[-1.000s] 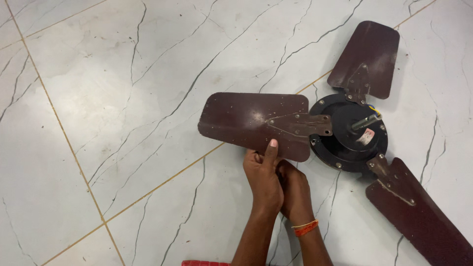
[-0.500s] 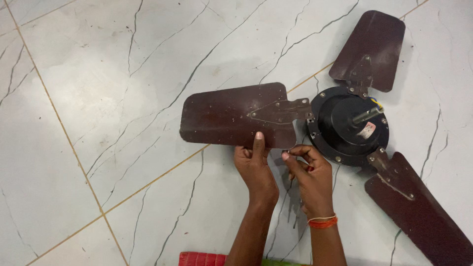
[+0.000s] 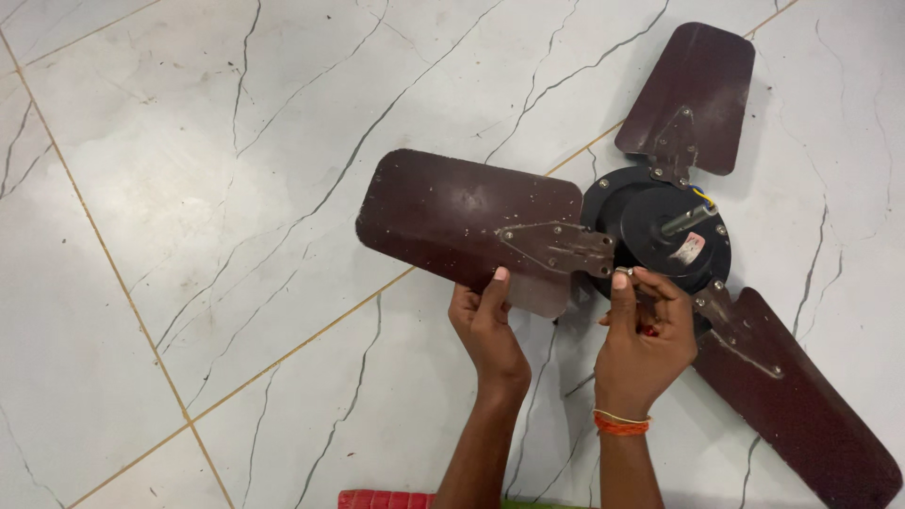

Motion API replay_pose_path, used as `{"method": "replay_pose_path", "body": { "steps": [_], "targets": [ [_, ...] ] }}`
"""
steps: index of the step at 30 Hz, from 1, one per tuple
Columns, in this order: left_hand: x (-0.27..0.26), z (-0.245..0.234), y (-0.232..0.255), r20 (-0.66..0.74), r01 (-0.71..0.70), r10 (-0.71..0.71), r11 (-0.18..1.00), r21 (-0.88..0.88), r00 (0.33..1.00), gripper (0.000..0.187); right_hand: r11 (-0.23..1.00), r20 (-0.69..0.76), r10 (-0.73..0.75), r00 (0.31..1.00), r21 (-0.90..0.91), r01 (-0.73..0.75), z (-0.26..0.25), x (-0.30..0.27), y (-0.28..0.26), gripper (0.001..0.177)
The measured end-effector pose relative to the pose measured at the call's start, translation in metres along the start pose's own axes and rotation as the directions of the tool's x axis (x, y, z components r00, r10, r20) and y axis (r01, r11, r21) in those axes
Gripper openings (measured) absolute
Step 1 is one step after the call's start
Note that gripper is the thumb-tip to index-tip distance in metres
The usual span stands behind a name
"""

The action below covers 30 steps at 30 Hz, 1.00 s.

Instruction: The person attaches fan blades to a ceiling fan motor housing using a screwdriver. They position each blade, insert screws, and tighten them to secure the blades to the central hub.

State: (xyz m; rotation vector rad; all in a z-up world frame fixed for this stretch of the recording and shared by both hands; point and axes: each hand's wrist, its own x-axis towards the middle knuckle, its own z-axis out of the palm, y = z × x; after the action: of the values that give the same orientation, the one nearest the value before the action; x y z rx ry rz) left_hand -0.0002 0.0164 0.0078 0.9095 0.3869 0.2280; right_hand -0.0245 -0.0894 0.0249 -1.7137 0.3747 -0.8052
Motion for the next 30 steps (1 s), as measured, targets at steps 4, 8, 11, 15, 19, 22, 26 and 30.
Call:
{"method": "replay_pose_path", "body": {
  "steps": [4,8,11,15,19,22,26,30],
  "targets": [
    [0.0,0.002,0.003,0.018,0.005,-0.005,1.0,0.008,1.0,0.009,0.999,0.004,-0.035,0.999,-0.04,0.035,0.0,-0.001,0.0,0.017],
    [0.0,0.006,0.009,0.018,0.024,-0.024,1.0,-0.019,1.0,0.008,0.997,0.021,-0.028,0.999,-0.067,0.029,0.003,-0.003,-0.001,0.017],
    [-0.001,0.007,0.008,0.008,0.04,-0.04,0.999,-0.02,0.999,0.01,0.995,0.036,-0.026,0.999,-0.094,0.029,0.003,-0.004,-0.002,0.017],
    [-0.001,0.005,0.003,0.044,-0.006,0.008,0.999,-0.033,0.999,0.014,0.99,0.053,-0.029,0.998,-0.133,0.036,0.004,-0.003,-0.005,0.017],
    [0.0,0.004,0.002,0.057,0.016,-0.012,0.997,-0.082,0.998,0.012,0.984,0.068,-0.027,0.997,-0.172,0.039,0.004,-0.005,-0.007,0.017],
    [0.0,0.006,0.007,0.054,0.025,-0.019,0.995,-0.102,0.998,0.011,0.989,0.07,-0.01,0.997,-0.149,0.021,0.006,-0.005,-0.008,0.016],
    [-0.002,0.008,0.013,0.038,0.078,-0.075,0.99,-0.113,0.997,0.012,0.99,0.08,-0.007,0.997,-0.141,0.019,0.006,-0.005,-0.008,0.016],
    [-0.001,0.007,0.007,0.057,0.047,-0.043,0.997,-0.066,0.997,0.011,0.989,0.083,0.052,0.995,-0.146,-0.04,0.003,-0.005,-0.006,0.015]
  ]
}}
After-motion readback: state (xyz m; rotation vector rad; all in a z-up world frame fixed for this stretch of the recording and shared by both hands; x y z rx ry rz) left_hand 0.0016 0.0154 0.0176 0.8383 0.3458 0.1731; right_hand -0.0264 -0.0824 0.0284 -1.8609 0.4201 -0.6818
